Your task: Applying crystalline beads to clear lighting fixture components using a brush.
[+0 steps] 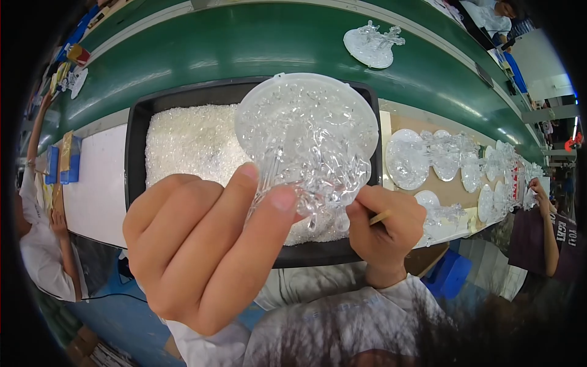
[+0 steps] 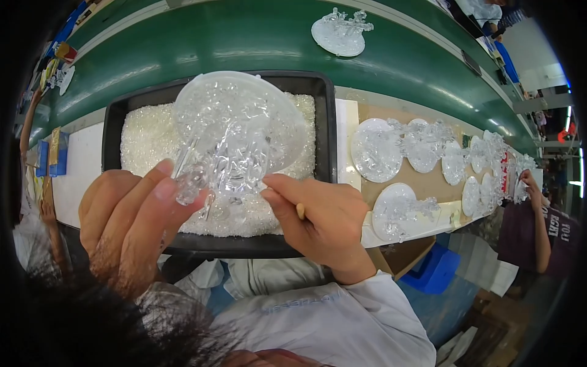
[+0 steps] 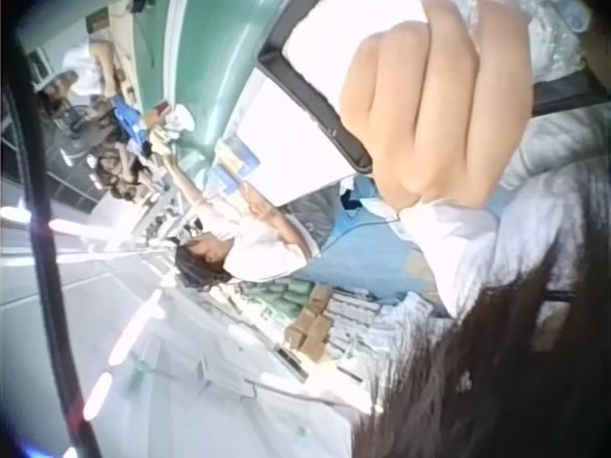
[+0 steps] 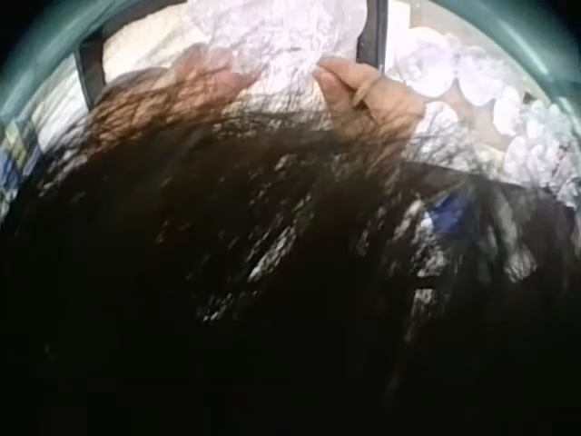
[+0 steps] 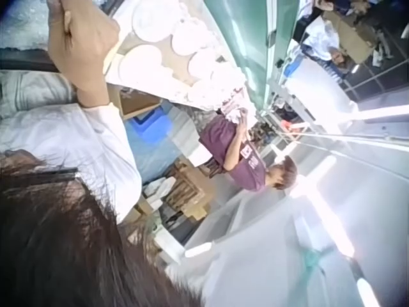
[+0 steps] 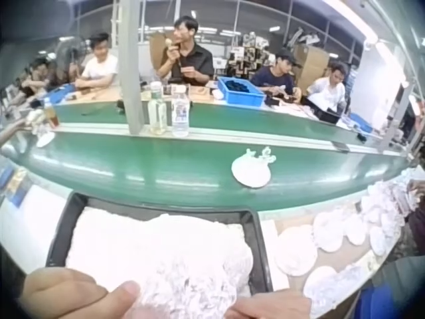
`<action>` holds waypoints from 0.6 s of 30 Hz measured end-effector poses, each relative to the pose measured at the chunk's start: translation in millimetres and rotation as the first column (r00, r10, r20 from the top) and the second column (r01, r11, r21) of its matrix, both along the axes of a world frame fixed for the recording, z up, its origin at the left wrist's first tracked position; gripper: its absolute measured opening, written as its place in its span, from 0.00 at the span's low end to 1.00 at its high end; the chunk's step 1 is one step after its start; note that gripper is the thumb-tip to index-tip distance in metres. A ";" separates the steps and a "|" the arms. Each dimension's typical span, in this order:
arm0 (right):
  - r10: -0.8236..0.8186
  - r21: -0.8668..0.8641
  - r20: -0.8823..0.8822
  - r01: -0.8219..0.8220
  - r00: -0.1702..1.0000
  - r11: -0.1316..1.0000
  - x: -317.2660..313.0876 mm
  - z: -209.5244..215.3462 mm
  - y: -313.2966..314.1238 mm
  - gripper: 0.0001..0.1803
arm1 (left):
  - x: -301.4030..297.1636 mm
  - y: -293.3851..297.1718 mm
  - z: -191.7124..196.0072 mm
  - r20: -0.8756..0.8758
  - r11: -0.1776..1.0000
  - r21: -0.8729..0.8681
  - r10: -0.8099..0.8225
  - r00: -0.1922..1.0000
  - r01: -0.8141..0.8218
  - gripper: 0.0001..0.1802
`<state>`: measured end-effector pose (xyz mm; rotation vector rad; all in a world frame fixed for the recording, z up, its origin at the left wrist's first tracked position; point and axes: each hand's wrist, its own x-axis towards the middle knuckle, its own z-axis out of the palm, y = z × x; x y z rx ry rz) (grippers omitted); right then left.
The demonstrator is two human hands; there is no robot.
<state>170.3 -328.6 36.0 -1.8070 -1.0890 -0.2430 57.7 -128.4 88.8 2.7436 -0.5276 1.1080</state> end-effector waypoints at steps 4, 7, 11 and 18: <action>0.110 -0.078 -0.041 -0.113 0.993 0.991 -2.3 -1.4 5.0 0.09 | -2.4 1.9 -2.4 0.007 0.999 -0.010 0.036 0.999 -0.036 0.33; 0.106 -0.063 -0.017 -0.107 0.994 0.992 -0.2 -3.5 4.1 0.10 | 2.1 1.4 -3.6 -0.001 0.998 -0.060 0.036 0.999 -0.036 0.33; 0.049 0.068 0.086 -0.055 0.995 0.996 2.4 -5.1 -0.3 0.14 | 0.0 -7.7 8.3 -0.096 0.977 -0.174 0.104 0.990 -0.119 0.33; 0.079 0.147 0.093 -0.092 0.993 0.985 -3.6 -10.4 -5.0 0.17 | -6.3 -6.5 8.2 -0.087 0.967 -0.239 0.068 0.994 -0.087 0.31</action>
